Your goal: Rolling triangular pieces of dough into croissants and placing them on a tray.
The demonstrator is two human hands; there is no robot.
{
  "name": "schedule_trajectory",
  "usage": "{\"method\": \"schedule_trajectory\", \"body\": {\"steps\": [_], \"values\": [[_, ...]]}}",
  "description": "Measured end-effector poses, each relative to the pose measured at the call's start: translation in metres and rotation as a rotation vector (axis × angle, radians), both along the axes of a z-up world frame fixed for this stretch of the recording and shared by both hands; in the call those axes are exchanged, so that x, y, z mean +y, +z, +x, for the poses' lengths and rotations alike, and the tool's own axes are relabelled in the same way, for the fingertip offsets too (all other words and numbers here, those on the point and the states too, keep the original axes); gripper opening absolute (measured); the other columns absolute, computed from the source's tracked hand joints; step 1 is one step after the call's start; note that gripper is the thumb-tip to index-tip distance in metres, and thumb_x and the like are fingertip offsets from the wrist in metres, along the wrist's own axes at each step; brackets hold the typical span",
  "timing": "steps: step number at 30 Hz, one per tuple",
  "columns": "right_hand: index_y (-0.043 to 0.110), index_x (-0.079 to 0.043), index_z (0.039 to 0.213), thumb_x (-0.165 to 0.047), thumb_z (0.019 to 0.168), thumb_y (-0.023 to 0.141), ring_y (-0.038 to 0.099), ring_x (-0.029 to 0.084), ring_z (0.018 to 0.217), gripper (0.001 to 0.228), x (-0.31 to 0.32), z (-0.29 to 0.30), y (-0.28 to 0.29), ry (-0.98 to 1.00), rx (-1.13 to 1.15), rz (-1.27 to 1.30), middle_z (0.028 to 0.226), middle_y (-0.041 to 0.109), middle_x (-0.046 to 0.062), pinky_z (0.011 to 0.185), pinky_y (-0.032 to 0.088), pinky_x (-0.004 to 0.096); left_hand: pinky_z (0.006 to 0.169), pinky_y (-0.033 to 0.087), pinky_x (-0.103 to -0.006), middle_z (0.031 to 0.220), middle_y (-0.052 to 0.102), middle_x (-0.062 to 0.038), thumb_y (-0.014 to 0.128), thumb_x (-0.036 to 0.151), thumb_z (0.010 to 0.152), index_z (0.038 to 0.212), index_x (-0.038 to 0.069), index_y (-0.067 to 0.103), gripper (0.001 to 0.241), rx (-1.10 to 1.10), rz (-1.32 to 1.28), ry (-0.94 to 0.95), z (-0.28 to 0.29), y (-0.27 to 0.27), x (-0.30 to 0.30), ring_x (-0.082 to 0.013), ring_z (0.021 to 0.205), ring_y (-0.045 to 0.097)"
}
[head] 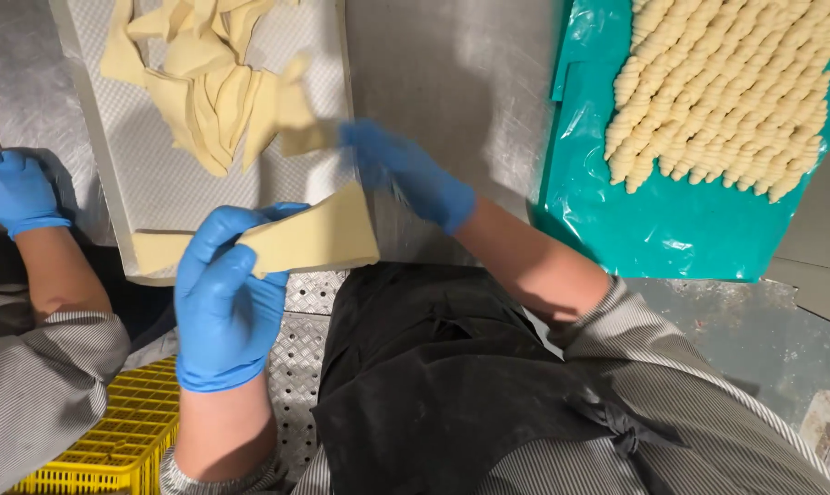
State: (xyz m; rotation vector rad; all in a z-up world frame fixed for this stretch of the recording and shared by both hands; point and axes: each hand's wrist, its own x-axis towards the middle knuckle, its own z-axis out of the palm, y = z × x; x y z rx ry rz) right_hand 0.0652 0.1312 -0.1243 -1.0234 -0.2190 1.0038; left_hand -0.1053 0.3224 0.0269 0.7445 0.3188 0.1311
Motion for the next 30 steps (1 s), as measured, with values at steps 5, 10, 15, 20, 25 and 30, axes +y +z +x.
{"method": "schedule_trajectory", "body": {"steps": [5, 10, 15, 20, 25, 30], "values": [[0.042, -0.001, 0.153, -0.021, 0.104, 0.065, 0.057, 0.034, 0.131, 0.058, -0.054, -0.056, 0.055, 0.026, 0.464, 0.349, 0.146, 0.055, 0.020, 0.109, 0.050, 0.050, 0.100, 0.056, -0.0354, 0.121, 0.058, -0.025, 0.056, 0.004, 0.100, 0.115, -0.007, 0.054, 0.019, -0.244, 1.225, -0.034, 0.014, -0.040, -0.009, -0.0312, 0.119, 0.067], [0.047, 0.002, 0.149, 0.011, 0.098, 0.057, 0.061, 0.025, 0.133, 0.052, -0.087, -0.073, 0.078, -0.481, 0.411, 0.253, 0.143, 0.058, 0.015, 0.116, 0.050, 0.040, 0.099, 0.050, -0.0309, 0.121, 0.064, -0.010, 0.057, 0.009, 0.101, 0.131, -0.001, 0.060, 0.032, 0.210, 0.457, -0.055, 0.045, -0.064, -0.044, -0.0149, 0.107, 0.061], [0.059, 0.003, 0.137, 0.010, 0.096, 0.061, 0.066, 0.021, 0.117, 0.041, -0.106, -0.079, 0.084, -0.559, 0.063, -0.015, 0.128, 0.067, 0.013, 0.103, 0.055, 0.035, 0.102, 0.052, -0.0319, 0.129, 0.066, -0.014, 0.064, 0.011, 0.102, 0.139, -0.001, 0.058, 0.039, -0.050, 1.004, -0.128, 0.046, -0.033, -0.102, -0.0198, 0.115, 0.065], [0.065, 0.004, 0.127, 0.006, 0.096, 0.065, 0.068, 0.015, 0.108, 0.030, -0.116, -0.085, 0.100, -0.532, -0.261, -0.316, 0.116, 0.071, 0.009, 0.098, 0.056, 0.029, 0.090, 0.059, -0.0273, 0.123, 0.075, -0.012, 0.069, 0.021, 0.097, 0.140, 0.007, 0.063, 0.046, 0.135, 0.835, -0.416, 0.054, -0.016, -0.126, -0.0151, 0.104, 0.074], [0.068, 0.005, 0.125, 0.005, 0.099, 0.066, 0.064, 0.011, 0.095, 0.026, -0.125, -0.088, 0.113, -0.554, -0.286, -0.415, 0.109, 0.071, 0.008, 0.088, 0.054, 0.026, 0.098, 0.057, -0.0279, 0.136, 0.068, -0.014, 0.062, 0.017, 0.107, 0.134, 0.002, 0.068, 0.031, -0.063, 0.759, -0.350, 0.047, -0.040, -0.136, -0.0172, 0.116, 0.070], [0.066, 0.005, 0.124, 0.007, 0.094, 0.071, 0.062, 0.013, 0.107, 0.030, -0.123, -0.085, 0.125, -0.517, -0.545, -0.440, 0.116, 0.065, 0.008, 0.097, 0.052, 0.027, 0.082, 0.057, -0.0265, 0.118, 0.069, -0.011, 0.064, 0.016, 0.104, 0.128, 0.004, 0.072, 0.028, 0.005, 0.795, -0.362, 0.050, -0.038, -0.139, -0.0147, 0.098, 0.070]]}}
